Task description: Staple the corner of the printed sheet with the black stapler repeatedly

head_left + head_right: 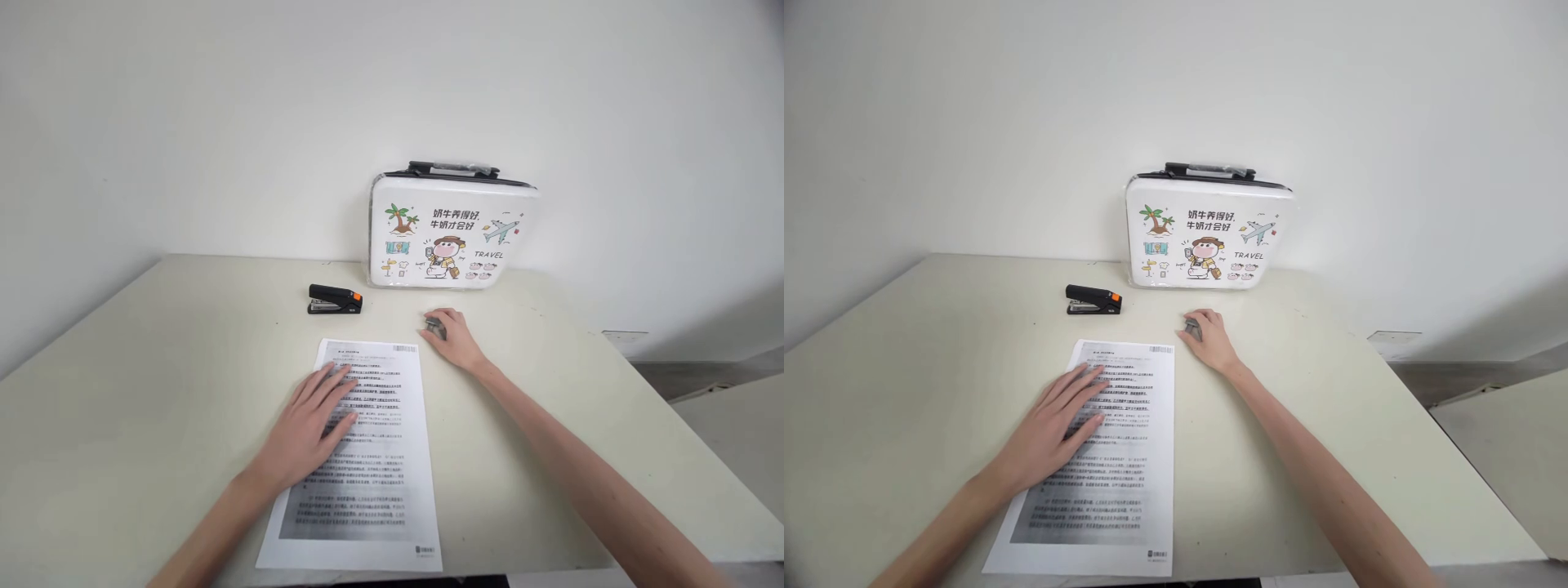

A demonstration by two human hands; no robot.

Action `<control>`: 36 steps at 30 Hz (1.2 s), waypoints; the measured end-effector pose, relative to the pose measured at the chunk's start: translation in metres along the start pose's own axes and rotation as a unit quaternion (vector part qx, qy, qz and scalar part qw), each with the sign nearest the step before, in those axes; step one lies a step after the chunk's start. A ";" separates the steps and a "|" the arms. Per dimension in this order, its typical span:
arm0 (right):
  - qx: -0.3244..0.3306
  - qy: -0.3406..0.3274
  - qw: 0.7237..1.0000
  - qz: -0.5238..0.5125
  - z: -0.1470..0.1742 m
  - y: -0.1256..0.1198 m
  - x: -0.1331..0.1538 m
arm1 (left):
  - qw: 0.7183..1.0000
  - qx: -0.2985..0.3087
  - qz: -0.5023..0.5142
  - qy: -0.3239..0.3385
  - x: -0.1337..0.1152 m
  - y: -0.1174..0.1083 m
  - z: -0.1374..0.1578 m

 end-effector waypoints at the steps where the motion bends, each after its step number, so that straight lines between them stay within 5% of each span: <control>1: 0.000 -0.001 1.000 -0.003 -0.002 0.003 0.003 | 1.000 -0.003 0.001 0.002 -0.001 0.000 0.000; 15: 0.060 -0.082 0.992 -0.076 -0.034 0.042 0.059 | 1.000 -0.022 -0.004 0.019 -0.003 0.006 0.000; 26: -0.027 0.000 0.997 -0.071 0.014 0.005 0.019 | 1.000 -0.022 -0.004 0.018 0.000 0.009 -0.001; 36: -0.047 0.007 0.990 -0.135 0.002 0.021 0.025 | 0.999 -0.028 0.007 0.014 -0.008 0.002 0.002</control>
Point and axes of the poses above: each hand's wrist, its own z-axis away from the middle knuckle, its own y-axis out of the palm, x = y × z, the point moved 6 cm from there along -z, towards the middle knuckle, and after that the axes turned 7 degrees about x, right-handed, at the moved point
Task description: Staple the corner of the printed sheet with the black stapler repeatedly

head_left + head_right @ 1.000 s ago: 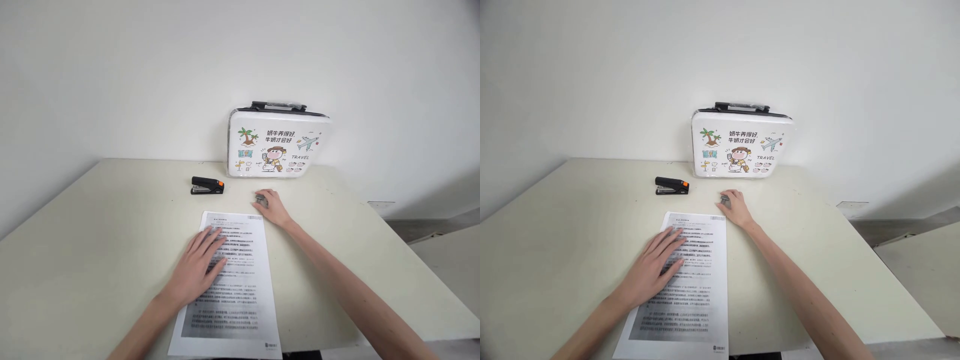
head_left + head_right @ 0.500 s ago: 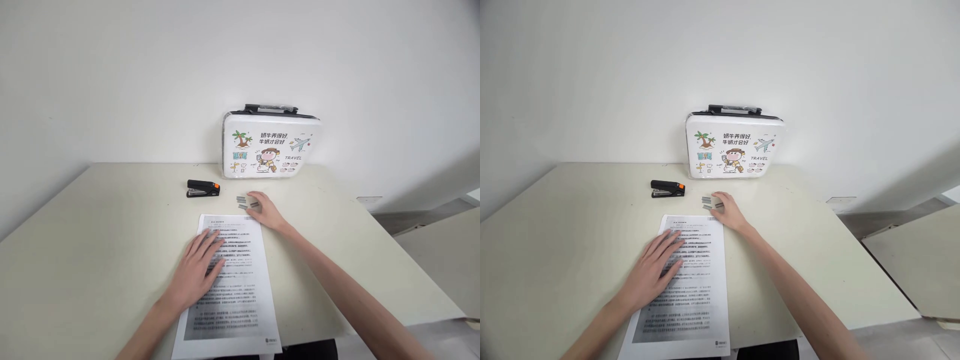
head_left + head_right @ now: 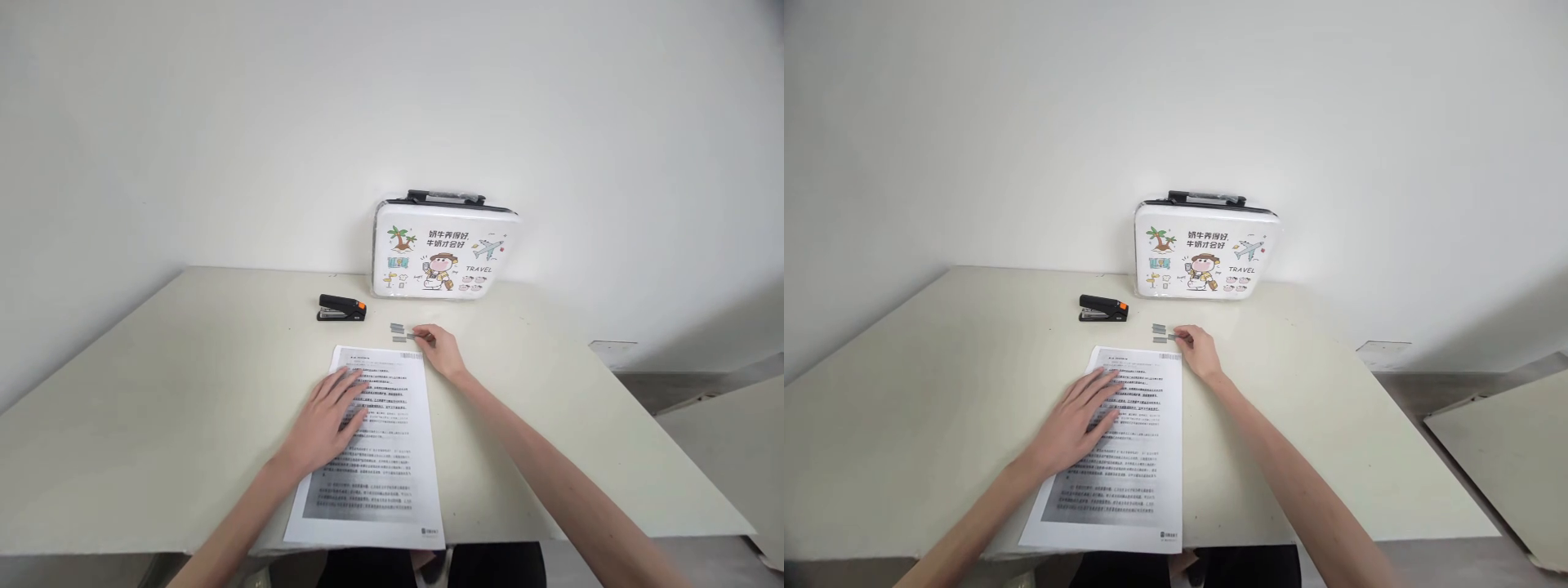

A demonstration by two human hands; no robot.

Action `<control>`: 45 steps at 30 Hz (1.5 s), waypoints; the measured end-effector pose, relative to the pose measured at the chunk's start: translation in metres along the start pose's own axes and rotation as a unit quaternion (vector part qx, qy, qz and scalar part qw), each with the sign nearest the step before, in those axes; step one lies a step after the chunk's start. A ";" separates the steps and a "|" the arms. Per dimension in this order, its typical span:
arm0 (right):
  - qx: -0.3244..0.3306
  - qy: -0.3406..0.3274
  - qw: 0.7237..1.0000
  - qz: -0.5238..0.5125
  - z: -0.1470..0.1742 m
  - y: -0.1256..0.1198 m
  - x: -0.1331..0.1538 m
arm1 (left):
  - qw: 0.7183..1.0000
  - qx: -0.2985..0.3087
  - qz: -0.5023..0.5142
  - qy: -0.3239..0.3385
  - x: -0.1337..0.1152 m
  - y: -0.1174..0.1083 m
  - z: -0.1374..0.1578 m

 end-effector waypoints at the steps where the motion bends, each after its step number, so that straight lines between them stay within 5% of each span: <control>1: 0.000 -0.001 1.000 -0.007 -0.002 0.002 0.000 | 1.000 0.003 -0.001 -0.001 -0.001 0.000 0.000; 12: 0.020 -0.030 0.997 -0.070 0.000 0.007 0.007 | 1.000 0.017 -0.013 -0.008 0.001 0.001 -0.001; 28: 0.089 -0.056 0.994 0.012 -0.037 0.038 0.026 | 1.000 0.026 -0.013 -0.011 -0.006 -0.004 0.001; 45: 0.079 -0.057 0.995 -0.007 -0.018 0.020 0.022 | 0.999 0.023 -0.031 -0.007 -0.008 -0.003 0.002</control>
Point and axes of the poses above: each hand's wrist, its own z-axis away from the middle knuckle, its own y-axis out of the palm, x = y × z, the point moved 6 cm from there along -z, towards the middle knuckle, and after that the axes turned 7 degrees about x, right-handed, at the moved point
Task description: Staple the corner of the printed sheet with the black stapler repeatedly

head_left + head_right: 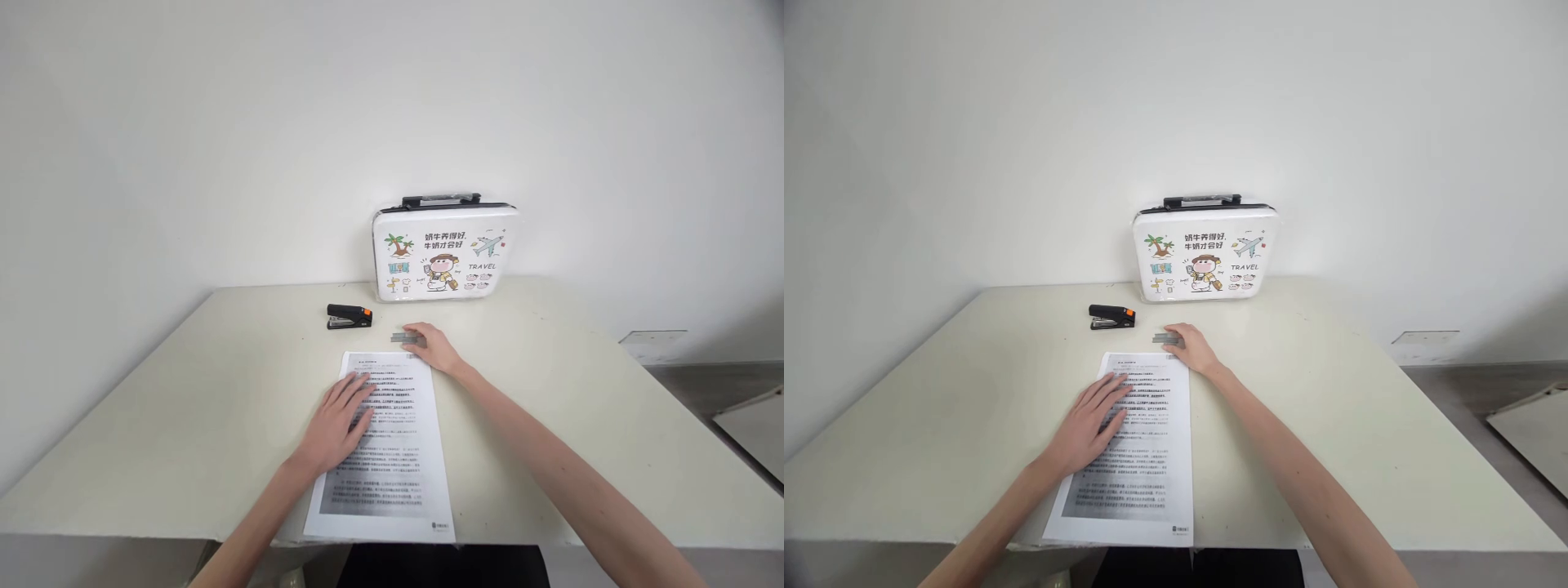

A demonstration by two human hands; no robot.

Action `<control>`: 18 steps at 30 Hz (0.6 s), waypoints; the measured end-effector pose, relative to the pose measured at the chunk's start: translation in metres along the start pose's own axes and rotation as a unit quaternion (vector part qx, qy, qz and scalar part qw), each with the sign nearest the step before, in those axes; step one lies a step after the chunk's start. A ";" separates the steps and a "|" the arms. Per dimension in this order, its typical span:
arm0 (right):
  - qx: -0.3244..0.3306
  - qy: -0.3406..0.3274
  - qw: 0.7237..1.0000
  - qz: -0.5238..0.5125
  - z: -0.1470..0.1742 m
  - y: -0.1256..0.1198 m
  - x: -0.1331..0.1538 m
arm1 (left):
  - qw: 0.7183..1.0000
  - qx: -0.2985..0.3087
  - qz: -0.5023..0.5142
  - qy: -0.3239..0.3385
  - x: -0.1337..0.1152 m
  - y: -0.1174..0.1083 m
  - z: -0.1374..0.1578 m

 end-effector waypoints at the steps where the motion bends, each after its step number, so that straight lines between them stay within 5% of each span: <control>1: -0.005 0.002 1.000 0.001 0.002 -0.003 -0.002 | 1.000 -0.001 0.000 0.000 0.000 0.000 0.000; 18: -0.027 0.022 0.999 -0.039 0.001 -0.007 -0.010 | 1.000 0.003 0.001 -0.003 -0.001 -0.002 0.001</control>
Point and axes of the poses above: each hand's wrist, its own z-axis away from the middle knuckle, its own y-axis out of the palm, x = y × z, the point moved 6 cm from there along -z, towards the middle knuckle, and after that the axes turned 7 degrees about x, right-handed, at the moved point
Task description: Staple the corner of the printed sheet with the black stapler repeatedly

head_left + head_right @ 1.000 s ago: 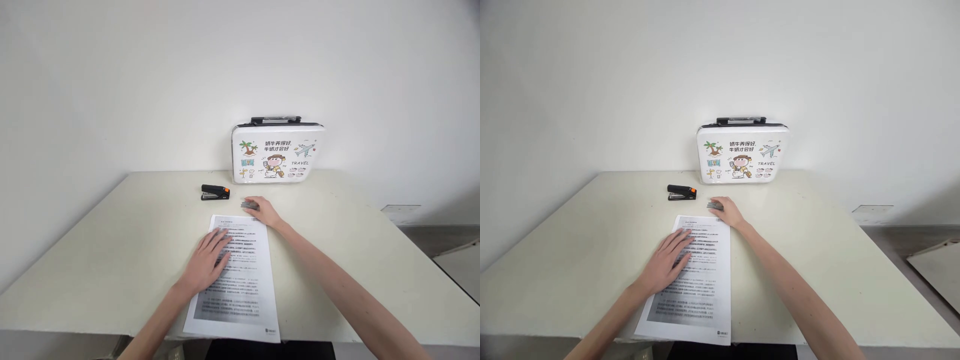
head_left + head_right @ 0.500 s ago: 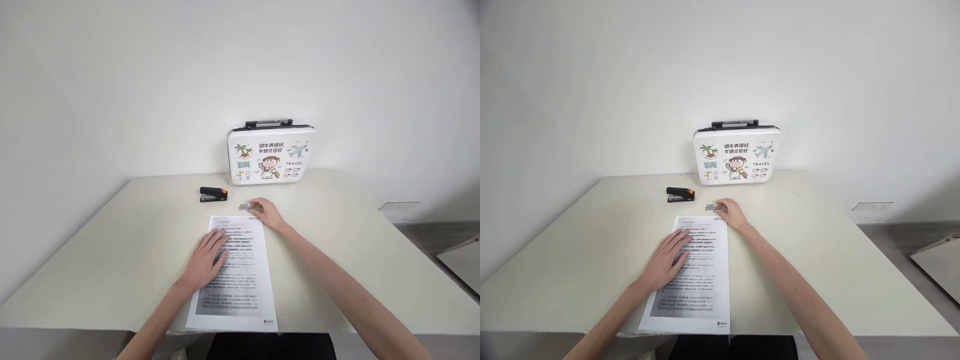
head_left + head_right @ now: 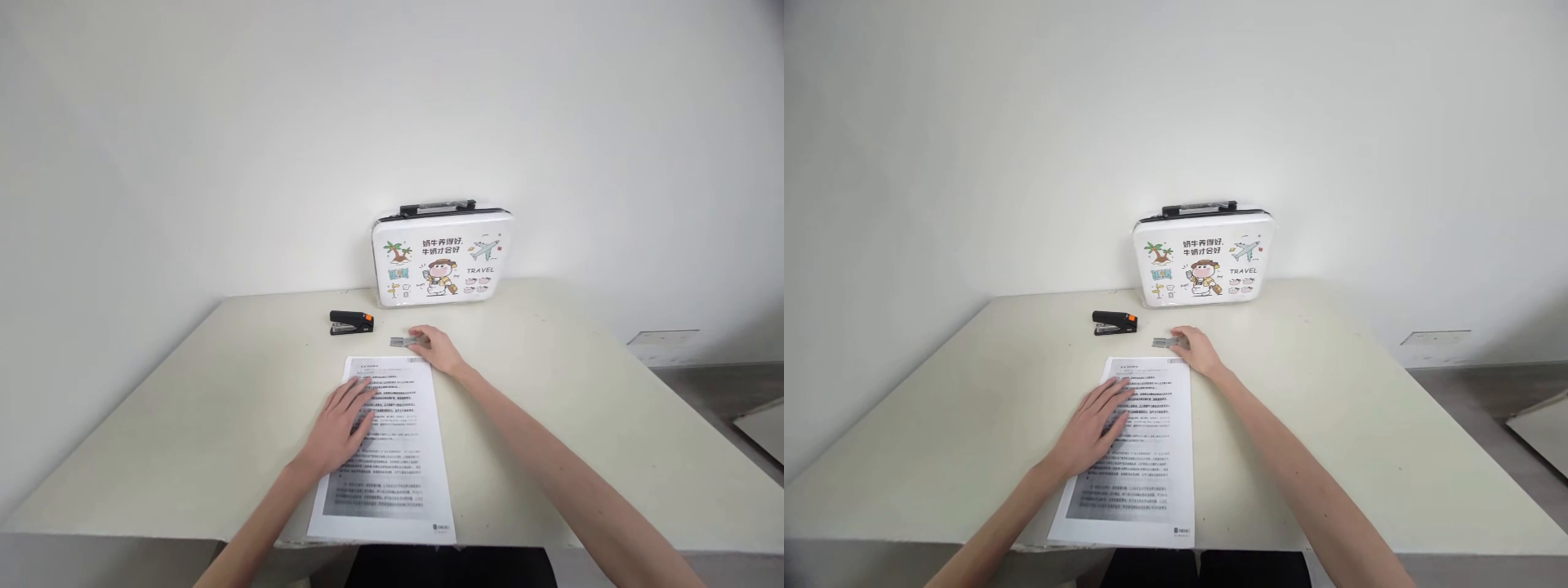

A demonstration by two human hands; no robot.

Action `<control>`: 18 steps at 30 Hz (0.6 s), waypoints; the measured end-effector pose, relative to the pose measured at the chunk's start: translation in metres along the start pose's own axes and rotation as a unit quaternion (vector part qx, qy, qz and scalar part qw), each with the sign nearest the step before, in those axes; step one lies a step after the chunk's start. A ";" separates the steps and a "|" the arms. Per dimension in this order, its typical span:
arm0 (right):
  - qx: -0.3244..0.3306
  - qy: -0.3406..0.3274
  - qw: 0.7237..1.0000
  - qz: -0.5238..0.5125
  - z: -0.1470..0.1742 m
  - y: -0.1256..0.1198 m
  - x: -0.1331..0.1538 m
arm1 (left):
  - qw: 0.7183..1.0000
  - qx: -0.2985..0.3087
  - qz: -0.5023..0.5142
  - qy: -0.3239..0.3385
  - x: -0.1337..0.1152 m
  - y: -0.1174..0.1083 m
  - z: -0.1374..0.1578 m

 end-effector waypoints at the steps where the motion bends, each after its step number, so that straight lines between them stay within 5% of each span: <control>1: -0.003 0.003 1.000 -0.007 0.003 -0.003 -0.001 | 1.000 0.002 0.002 0.001 0.002 0.000 0.000; 9: -0.032 0.048 0.997 -0.045 0.070 -0.060 -0.008 | 0.998 -0.058 -0.007 -0.039 0.046 -0.028 -0.028; 18: -0.039 0.107 0.993 -0.033 0.152 -0.084 0.017 | 0.988 -0.038 -0.079 -0.127 0.112 -0.077 -0.139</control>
Point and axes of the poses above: each hand's wrist, its own z-axis away from the middle knuckle, its own y-axis out of the palm, x = y × z, the point moved 6 cm from there along -z, towards the middle knuckle, and after that the axes turned 7 degrees about x, right-handed, at the moved point
